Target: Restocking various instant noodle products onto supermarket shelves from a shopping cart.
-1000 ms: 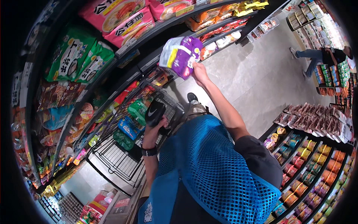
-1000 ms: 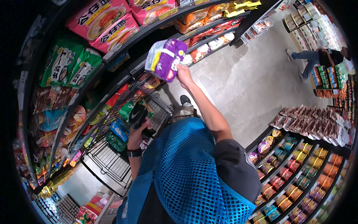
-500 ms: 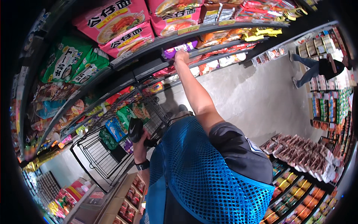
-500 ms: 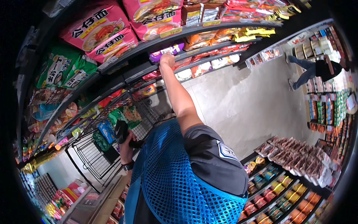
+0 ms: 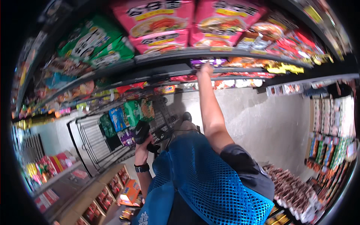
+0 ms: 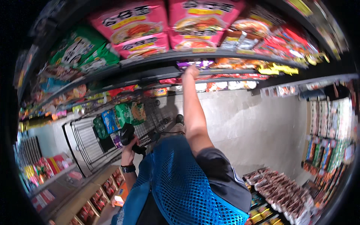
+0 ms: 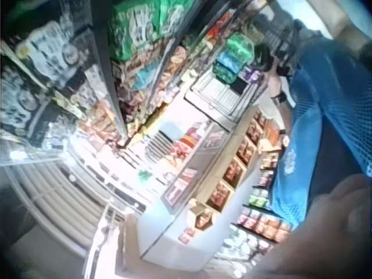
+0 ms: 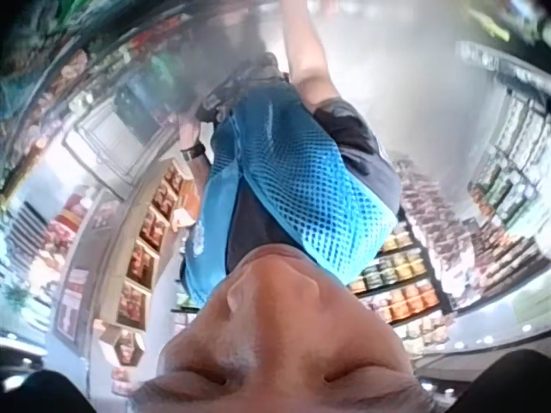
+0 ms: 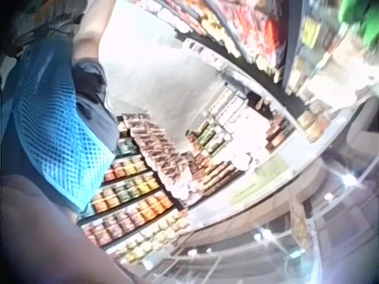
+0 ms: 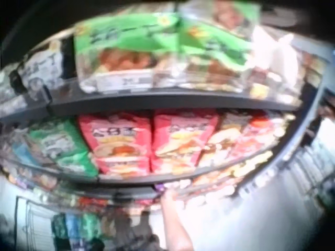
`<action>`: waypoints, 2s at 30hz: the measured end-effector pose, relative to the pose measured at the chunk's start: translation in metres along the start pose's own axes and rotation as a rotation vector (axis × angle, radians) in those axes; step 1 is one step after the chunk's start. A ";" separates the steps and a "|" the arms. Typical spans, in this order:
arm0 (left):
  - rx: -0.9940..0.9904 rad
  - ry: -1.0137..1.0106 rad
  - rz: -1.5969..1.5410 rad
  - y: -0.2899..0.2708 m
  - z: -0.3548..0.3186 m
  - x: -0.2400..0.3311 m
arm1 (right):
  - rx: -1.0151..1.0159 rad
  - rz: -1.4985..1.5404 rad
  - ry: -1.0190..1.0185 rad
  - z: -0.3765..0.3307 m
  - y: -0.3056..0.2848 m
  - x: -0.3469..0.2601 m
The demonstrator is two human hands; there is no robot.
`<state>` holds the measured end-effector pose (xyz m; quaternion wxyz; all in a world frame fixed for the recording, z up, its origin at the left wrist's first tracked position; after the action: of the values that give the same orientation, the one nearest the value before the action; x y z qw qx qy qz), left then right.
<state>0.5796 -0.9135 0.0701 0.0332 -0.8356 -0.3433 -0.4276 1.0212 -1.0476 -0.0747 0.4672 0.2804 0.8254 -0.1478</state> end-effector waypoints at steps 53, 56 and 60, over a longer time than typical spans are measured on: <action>0.097 0.013 -0.211 -0.317 -0.144 -0.076 | -2.418 -1.258 -0.503 -0.434 -0.008 0.251; 0.067 0.036 -0.167 -0.289 -0.127 -0.053 | -2.242 -1.155 -0.254 -0.394 -0.040 0.169; -0.060 0.060 -0.136 -0.233 -0.095 -0.027 | -1.848 -0.848 0.112 -0.331 -0.114 0.082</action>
<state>0.3624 -0.7841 0.0548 -0.0108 -0.7976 -0.3853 -0.4640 0.6917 -0.9444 0.0251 0.3706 -0.4993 0.6687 0.4077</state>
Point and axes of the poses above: each hand's wrist, its own z-axis towards the middle knuckle, its own y-axis out of the palm, x = y × z, the point moved 1 cm from there along z, towards the middle knuckle, and after that the axes turned 8 degrees about -y, right-handed, at the moved point
